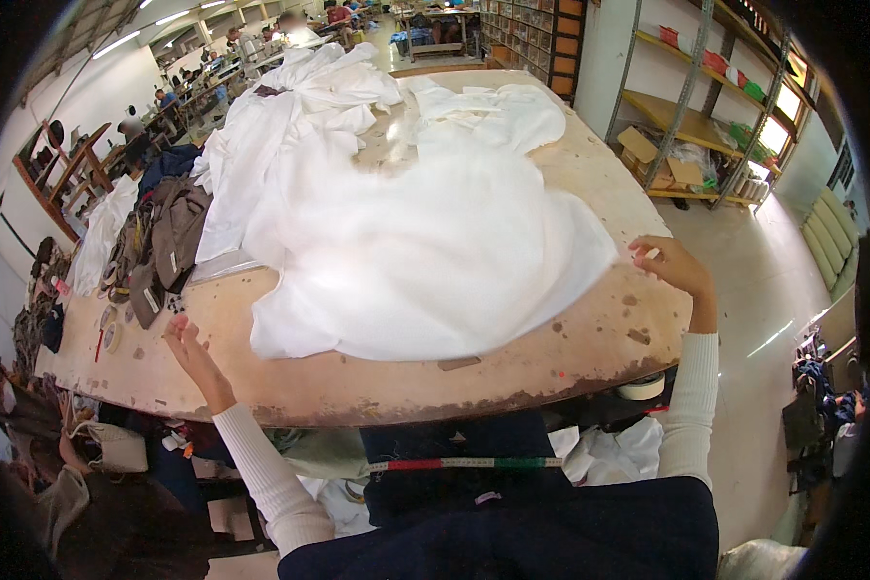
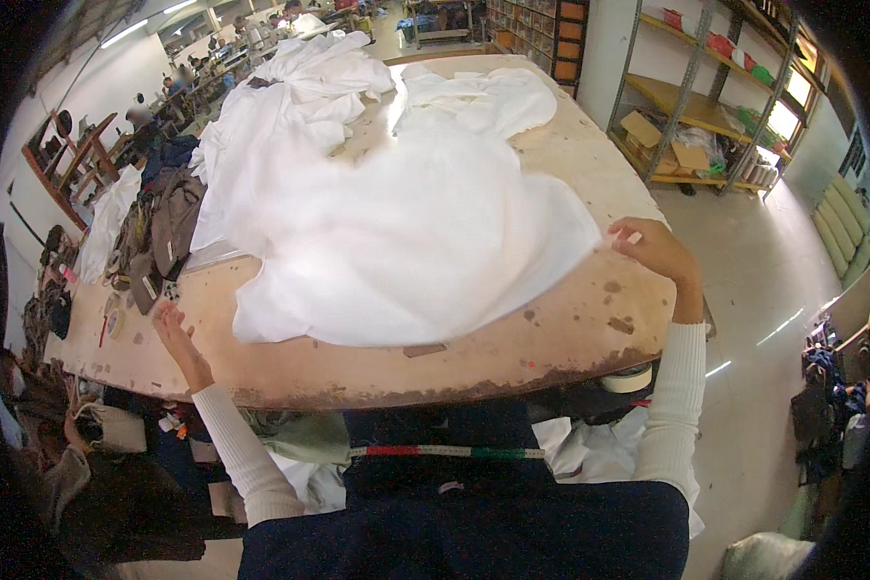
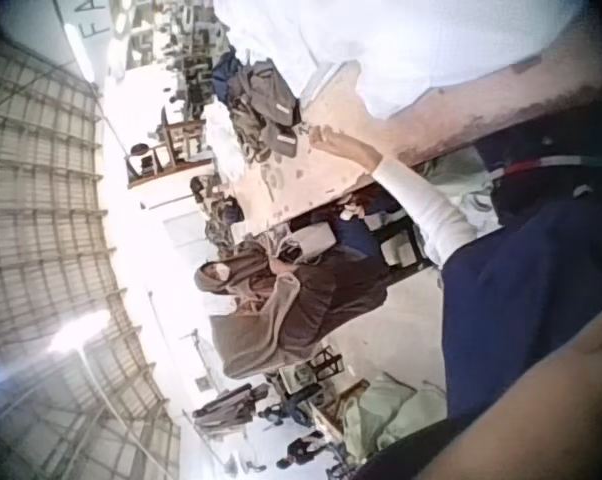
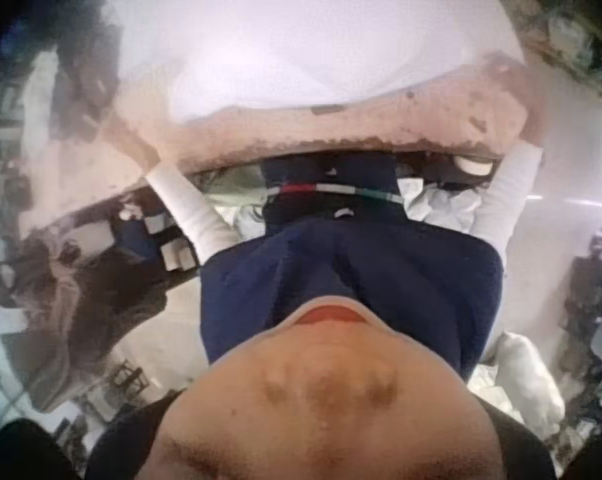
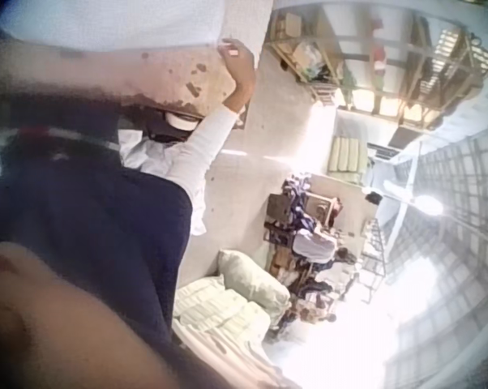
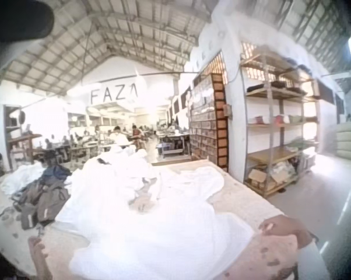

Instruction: The person lays a white fabric on a worktable, smooths it, measures it with a tape measure, and marks it with a red pen. They also apply a piece of tape to the fabric and write on it.

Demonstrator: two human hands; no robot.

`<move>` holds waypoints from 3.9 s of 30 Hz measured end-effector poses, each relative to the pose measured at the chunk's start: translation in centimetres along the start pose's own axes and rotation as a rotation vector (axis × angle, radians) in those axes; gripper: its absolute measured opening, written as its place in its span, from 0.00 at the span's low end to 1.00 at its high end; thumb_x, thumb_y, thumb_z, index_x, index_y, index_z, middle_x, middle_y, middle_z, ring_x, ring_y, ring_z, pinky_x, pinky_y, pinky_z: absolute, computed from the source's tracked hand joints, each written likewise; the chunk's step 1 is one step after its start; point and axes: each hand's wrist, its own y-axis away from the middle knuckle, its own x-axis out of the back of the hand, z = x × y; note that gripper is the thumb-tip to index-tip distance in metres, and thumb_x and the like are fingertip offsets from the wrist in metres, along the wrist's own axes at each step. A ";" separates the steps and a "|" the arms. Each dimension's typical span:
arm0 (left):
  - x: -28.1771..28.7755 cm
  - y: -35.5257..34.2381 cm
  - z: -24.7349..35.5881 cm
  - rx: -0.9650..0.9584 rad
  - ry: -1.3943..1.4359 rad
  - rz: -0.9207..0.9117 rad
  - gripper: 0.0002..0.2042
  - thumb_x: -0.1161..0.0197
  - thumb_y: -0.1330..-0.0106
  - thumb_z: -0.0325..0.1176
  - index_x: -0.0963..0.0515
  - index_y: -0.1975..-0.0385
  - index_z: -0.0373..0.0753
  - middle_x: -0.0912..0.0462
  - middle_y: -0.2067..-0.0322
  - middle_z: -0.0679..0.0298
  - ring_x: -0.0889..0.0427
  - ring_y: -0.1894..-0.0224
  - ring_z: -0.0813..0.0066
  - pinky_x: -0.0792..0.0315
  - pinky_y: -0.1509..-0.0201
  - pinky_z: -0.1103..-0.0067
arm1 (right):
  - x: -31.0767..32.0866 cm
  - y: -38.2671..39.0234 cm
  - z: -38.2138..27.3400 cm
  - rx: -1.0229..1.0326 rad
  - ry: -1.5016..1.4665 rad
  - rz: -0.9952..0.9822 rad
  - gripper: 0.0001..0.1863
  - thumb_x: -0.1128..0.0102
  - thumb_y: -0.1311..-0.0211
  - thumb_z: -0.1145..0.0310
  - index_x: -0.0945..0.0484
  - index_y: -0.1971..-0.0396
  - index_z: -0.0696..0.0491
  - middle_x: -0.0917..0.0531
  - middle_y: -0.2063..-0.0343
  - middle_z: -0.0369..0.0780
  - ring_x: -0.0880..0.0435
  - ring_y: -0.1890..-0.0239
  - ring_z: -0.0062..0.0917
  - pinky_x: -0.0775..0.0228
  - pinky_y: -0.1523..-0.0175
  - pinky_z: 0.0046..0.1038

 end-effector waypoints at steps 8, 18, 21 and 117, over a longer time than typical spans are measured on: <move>-12.0 4.2 0.0 -0.375 -0.414 -0.611 0.32 0.35 0.42 0.43 0.38 0.40 0.38 0.28 0.48 0.53 0.28 0.52 0.61 0.30 0.53 0.73 | -7.5 -4.7 -7.9 0.256 -0.339 0.221 0.26 0.38 0.42 0.59 0.31 0.45 0.51 0.25 0.57 0.43 0.23 0.72 0.20 0.28 0.65 0.23; -12.9 6.2 10.1 -0.567 0.226 -0.335 0.05 0.42 0.36 0.28 0.25 0.66 0.32 0.22 0.70 0.67 0.28 0.66 0.84 0.32 0.60 0.85 | -6.0 -14.8 -8.9 0.511 -0.542 0.918 0.12 0.52 0.32 0.65 0.23 0.63 0.57 0.23 0.80 0.35 0.23 0.78 0.18 0.30 0.70 0.23; -3.7 12.6 12.1 -0.262 0.006 -0.922 0.09 0.36 0.40 0.29 0.23 0.62 0.35 0.21 0.71 0.71 0.26 0.73 0.85 0.31 0.66 0.84 | -0.8 -13.3 -3.3 0.483 -0.502 1.154 0.08 0.48 0.36 0.70 0.23 0.62 0.56 0.20 0.70 0.36 0.22 0.69 0.19 0.28 0.65 0.21; -22.7 4.3 25.1 -0.265 0.540 -0.925 0.17 0.49 0.32 0.40 0.23 0.59 0.30 0.18 0.63 0.55 0.19 0.63 0.70 0.25 0.60 0.78 | -1.1 -9.2 -13.5 0.443 -0.661 0.555 0.04 0.45 0.41 0.74 0.24 0.66 0.53 0.24 0.70 0.33 0.27 0.77 0.14 0.34 0.77 0.16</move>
